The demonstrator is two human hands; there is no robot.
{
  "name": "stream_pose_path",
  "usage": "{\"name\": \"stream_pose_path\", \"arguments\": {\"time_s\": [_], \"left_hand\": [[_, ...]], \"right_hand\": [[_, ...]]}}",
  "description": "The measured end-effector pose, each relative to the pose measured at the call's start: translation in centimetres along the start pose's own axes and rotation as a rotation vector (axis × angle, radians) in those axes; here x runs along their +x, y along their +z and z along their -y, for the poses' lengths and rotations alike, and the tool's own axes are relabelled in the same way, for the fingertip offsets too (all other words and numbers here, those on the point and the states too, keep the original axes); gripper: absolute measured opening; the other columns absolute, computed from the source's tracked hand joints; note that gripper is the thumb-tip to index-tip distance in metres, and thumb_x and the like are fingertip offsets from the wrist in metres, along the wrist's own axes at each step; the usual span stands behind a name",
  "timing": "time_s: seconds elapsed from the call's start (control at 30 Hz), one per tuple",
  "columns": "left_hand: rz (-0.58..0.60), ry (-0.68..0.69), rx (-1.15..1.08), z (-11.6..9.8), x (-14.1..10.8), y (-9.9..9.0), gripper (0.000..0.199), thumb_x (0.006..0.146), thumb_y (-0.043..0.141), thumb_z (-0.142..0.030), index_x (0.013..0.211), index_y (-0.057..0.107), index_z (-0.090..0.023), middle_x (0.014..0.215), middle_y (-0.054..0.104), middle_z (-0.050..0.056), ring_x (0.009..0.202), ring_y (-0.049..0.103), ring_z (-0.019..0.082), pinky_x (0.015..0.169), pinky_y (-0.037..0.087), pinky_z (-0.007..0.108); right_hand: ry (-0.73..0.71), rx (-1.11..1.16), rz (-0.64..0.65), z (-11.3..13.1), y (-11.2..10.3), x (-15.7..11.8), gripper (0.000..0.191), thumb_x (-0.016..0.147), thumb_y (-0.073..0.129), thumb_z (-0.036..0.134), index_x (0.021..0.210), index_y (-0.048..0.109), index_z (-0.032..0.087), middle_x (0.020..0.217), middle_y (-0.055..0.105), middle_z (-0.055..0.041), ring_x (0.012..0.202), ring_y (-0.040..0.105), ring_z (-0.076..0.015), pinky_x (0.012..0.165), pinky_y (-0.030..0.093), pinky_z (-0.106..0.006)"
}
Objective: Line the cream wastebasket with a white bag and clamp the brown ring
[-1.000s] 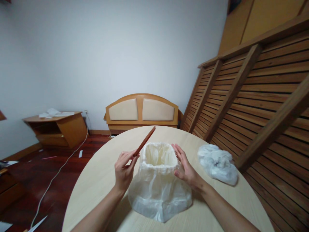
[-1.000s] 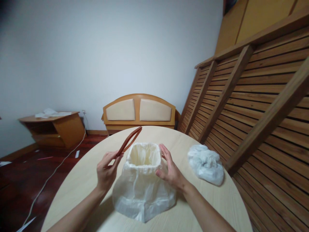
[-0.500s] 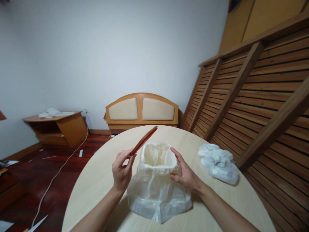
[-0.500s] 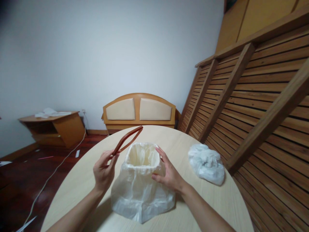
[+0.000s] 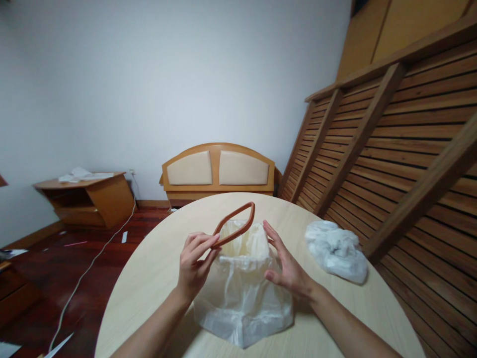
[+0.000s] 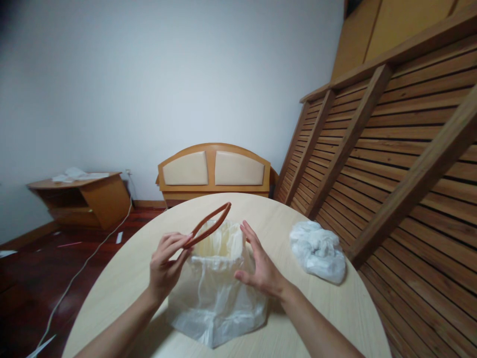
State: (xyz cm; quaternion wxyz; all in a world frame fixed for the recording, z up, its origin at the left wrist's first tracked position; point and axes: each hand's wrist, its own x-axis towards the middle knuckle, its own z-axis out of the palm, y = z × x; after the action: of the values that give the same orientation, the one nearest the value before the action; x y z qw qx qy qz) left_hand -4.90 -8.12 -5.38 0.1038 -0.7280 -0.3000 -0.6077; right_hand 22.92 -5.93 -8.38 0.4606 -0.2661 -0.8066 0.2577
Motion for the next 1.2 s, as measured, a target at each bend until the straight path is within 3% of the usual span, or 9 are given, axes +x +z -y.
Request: {"name": "stream_pose_path", "arguments": {"time_s": [0.23, 0.63, 1.2], "left_hand": [[0.107, 0.027, -0.053, -0.6, 0.3, -0.1, 0.035, 0.096, 0.059, -0.020, 0.129, 0.065, -0.028, 0.098, 0.071, 0.006, 0.096, 0.061, 0.021, 0.083, 0.052, 0.037], [0.226, 0.018, -0.048, -1.0, 0.0, -0.1, 0.040, 0.095, 0.052, -0.014, 0.133, 0.060, -0.026, 0.112, 0.065, 0.009, 0.112, 0.054, 0.024, 0.095, 0.050, 0.042], [0.262, -0.012, -0.089, -1.6, 0.3, 0.1, 0.026, 0.092, 0.054, -0.013, 0.115, 0.064, -0.022, 0.108, 0.065, 0.009, 0.112, 0.053, 0.025, 0.098, 0.046, 0.044]], "right_hand": [[-0.041, -0.048, -0.085, 1.2, -0.1, 0.1, 0.101, 0.084, 0.058, 0.074, 0.161, 0.012, 0.027, 0.167, 0.018, -0.0170, 0.150, 0.031, -0.0346, 0.119, 0.031, -0.058], [-0.079, -0.134, -0.087, 1.6, 0.0, 0.3, 0.095, 0.087, 0.053, 0.074, 0.160, 0.013, 0.030, 0.167, 0.020, -0.0127, 0.152, 0.025, -0.0326, 0.122, 0.026, -0.057], [-0.110, -0.126, -0.070, 1.2, 0.1, 0.2, 0.081, 0.090, 0.055, 0.067, 0.157, 0.021, 0.037, 0.167, 0.021, -0.0051, 0.153, 0.022, -0.0315, 0.123, 0.024, -0.054]]}}
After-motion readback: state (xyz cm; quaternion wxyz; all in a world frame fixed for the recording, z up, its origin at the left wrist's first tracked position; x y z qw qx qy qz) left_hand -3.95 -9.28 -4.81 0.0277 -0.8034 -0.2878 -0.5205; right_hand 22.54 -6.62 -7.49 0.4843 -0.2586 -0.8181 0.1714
